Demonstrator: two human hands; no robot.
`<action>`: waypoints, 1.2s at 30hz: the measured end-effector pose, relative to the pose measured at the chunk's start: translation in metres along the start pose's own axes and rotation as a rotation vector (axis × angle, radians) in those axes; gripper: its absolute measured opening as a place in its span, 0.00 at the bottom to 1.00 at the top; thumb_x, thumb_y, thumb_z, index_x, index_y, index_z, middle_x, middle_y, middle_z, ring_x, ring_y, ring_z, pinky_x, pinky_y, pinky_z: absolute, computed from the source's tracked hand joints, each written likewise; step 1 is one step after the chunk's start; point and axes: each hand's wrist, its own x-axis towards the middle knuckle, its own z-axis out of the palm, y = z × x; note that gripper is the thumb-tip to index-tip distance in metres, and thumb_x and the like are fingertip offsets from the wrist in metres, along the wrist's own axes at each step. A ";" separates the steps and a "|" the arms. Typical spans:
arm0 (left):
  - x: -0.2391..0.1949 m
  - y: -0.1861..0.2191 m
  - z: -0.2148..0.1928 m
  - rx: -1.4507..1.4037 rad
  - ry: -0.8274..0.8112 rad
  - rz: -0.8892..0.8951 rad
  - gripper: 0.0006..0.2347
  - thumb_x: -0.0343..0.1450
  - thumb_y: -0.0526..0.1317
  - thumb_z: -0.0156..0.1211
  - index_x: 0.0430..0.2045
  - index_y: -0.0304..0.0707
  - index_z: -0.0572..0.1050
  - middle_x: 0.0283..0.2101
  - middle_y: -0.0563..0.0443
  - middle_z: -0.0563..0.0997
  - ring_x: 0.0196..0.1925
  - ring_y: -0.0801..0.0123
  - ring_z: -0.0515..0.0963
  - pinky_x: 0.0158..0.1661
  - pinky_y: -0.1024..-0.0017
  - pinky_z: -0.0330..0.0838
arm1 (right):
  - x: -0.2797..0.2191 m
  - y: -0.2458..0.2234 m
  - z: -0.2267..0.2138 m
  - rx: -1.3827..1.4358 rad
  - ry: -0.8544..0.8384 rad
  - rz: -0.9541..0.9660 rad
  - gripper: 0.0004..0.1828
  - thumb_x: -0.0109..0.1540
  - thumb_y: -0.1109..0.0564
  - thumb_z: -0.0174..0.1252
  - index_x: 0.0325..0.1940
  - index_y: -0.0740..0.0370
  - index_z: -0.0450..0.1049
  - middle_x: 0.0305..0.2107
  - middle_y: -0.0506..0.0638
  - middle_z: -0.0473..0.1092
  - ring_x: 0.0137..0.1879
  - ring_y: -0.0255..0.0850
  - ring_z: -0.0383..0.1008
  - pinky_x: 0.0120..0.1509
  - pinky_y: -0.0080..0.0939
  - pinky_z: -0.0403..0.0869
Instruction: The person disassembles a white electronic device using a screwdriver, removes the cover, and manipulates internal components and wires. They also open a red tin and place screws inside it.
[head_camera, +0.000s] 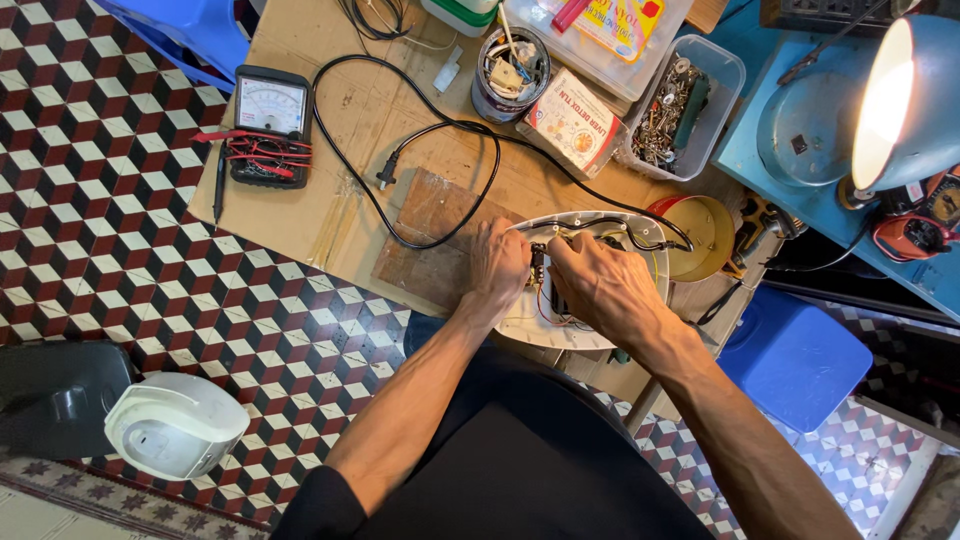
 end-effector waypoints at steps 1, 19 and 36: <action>0.000 -0.001 0.001 0.001 0.011 0.004 0.09 0.68 0.35 0.59 0.18 0.27 0.74 0.34 0.36 0.73 0.40 0.45 0.73 0.47 0.48 0.67 | 0.000 -0.001 0.000 0.005 -0.044 0.011 0.11 0.65 0.55 0.57 0.46 0.63 0.67 0.28 0.57 0.67 0.29 0.51 0.74 0.30 0.51 0.72; -0.008 -0.041 -0.008 -0.624 -0.028 -0.379 0.20 0.69 0.41 0.61 0.52 0.29 0.66 0.43 0.41 0.78 0.43 0.62 0.79 0.42 0.63 0.75 | -0.002 -0.002 0.005 -0.015 0.026 0.115 0.16 0.66 0.47 0.58 0.34 0.61 0.67 0.16 0.54 0.71 0.19 0.53 0.71 0.23 0.54 0.68; -0.006 -0.020 0.005 -0.460 -0.279 -0.298 0.16 0.66 0.36 0.53 0.48 0.36 0.76 0.37 0.36 0.85 0.36 0.54 0.85 0.40 0.59 0.79 | -0.021 0.000 -0.006 0.230 0.090 0.386 0.12 0.65 0.53 0.60 0.40 0.65 0.70 0.26 0.61 0.75 0.31 0.56 0.79 0.35 0.55 0.75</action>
